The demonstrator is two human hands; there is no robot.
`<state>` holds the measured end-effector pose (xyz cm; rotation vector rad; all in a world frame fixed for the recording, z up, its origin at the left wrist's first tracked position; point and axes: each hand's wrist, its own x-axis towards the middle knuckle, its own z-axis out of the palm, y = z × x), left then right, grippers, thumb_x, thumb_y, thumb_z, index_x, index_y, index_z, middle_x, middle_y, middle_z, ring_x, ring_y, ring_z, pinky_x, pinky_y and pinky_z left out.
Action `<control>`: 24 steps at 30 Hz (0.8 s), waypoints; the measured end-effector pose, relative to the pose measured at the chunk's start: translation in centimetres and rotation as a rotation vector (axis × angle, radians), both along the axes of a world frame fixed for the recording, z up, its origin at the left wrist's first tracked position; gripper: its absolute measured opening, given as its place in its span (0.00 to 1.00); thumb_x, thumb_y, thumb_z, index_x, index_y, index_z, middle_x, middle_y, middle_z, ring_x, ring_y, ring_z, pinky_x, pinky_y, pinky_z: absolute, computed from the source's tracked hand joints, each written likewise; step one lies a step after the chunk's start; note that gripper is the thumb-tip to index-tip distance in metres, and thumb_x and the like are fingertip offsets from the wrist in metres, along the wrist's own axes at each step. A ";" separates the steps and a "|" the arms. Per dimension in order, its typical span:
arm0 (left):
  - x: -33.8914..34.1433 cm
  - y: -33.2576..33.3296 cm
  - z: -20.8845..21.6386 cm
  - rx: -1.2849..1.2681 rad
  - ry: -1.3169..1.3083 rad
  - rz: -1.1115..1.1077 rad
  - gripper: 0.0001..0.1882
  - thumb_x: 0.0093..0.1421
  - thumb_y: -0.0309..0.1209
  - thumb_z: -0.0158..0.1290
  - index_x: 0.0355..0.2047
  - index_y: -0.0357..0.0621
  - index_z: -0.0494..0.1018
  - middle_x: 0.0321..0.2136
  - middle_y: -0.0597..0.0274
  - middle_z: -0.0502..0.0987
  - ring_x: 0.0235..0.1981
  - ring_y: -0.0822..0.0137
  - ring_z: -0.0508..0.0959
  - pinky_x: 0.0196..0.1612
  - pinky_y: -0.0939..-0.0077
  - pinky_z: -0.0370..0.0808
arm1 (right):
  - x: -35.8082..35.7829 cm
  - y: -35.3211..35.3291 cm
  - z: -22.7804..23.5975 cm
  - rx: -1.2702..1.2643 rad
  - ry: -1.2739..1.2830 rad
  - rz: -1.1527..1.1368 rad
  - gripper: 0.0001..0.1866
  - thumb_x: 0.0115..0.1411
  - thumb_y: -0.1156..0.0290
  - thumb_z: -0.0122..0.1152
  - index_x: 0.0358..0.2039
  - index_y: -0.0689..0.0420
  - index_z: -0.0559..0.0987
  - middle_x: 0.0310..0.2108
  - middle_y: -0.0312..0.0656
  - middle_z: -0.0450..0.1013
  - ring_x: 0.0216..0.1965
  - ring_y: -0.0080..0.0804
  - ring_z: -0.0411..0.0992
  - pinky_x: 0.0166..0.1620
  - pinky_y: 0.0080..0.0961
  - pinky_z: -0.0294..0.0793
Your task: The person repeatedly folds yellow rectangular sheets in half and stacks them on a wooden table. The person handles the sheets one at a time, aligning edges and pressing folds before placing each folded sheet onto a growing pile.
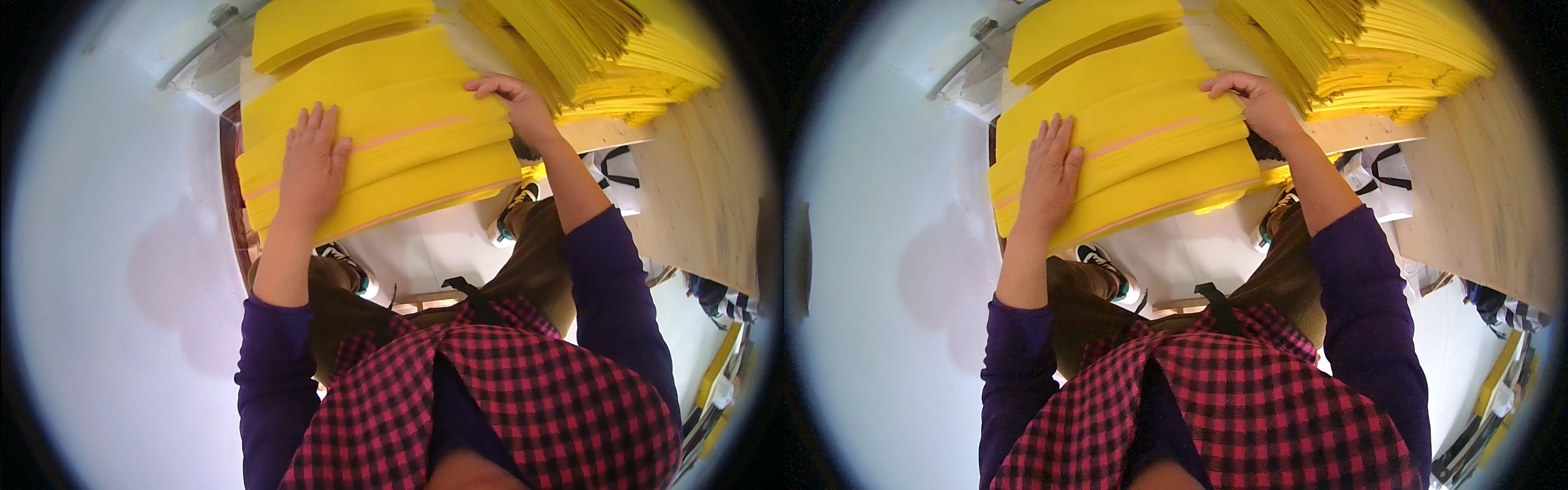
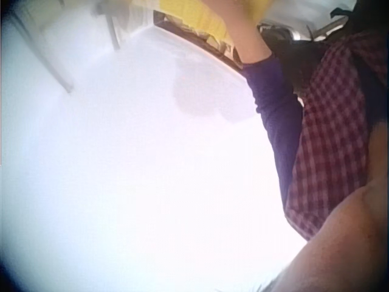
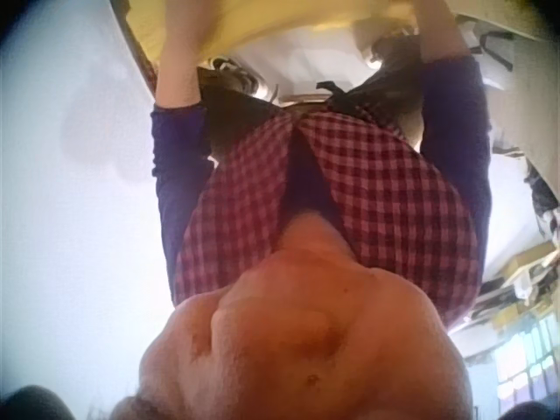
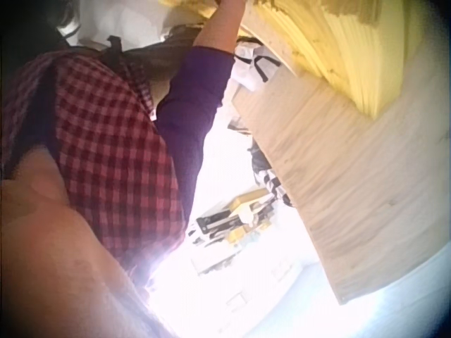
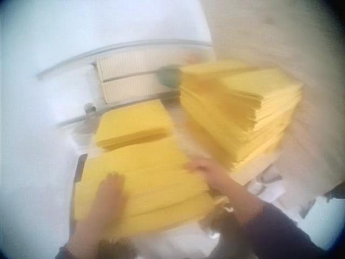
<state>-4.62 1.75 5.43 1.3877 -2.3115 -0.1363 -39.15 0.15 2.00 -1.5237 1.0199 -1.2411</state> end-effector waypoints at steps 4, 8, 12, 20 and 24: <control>0.2 0.0 -1.0 -0.038 0.035 -0.003 0.26 0.66 0.41 0.43 0.60 0.41 0.62 0.63 0.44 0.59 0.65 0.45 0.55 0.66 0.53 0.51 | 0.1 0.2 -0.1 -0.036 0.055 -0.040 0.08 0.60 0.84 0.53 0.34 0.59 0.79 0.44 0.38 0.76 0.46 0.26 0.72 0.52 0.21 0.70; 0.3 0.1 -1.2 -0.042 0.029 0.017 0.26 0.66 0.41 0.43 0.60 0.42 0.62 0.62 0.45 0.60 0.65 0.47 0.56 0.66 0.54 0.52 | 0.0 0.8 0.5 -0.061 0.054 -0.134 0.08 0.61 0.83 0.52 0.35 0.60 0.79 0.44 0.38 0.76 0.47 0.26 0.72 0.54 0.21 0.68; 0.2 0.1 -1.4 -0.054 0.037 0.015 0.25 0.66 0.42 0.42 0.60 0.43 0.63 0.63 0.47 0.60 0.65 0.47 0.57 0.66 0.55 0.52 | 0.1 2.7 2.3 -0.052 -0.013 -0.373 0.07 0.63 0.78 0.53 0.39 0.60 0.79 0.44 0.38 0.76 0.47 0.25 0.72 0.55 0.20 0.66; 0.3 0.1 -2.0 -0.073 0.053 0.020 0.25 0.67 0.42 0.40 0.61 0.45 0.63 0.62 0.50 0.61 0.65 0.49 0.57 0.66 0.56 0.52 | 8.9 6.0 5.4 -0.389 0.556 -0.292 0.25 0.66 0.58 0.49 0.57 0.62 0.69 0.60 0.51 0.62 0.64 0.43 0.58 0.64 0.35 0.55; 0.2 0.1 -2.0 -0.072 0.017 0.022 0.24 0.67 0.41 0.40 0.61 0.45 0.63 0.63 0.50 0.61 0.65 0.50 0.58 0.66 0.55 0.52 | 16.3 3.3 5.7 -0.390 0.761 -0.142 0.40 0.64 0.42 0.42 0.60 0.68 0.63 0.64 0.56 0.56 0.67 0.50 0.50 0.68 0.39 0.45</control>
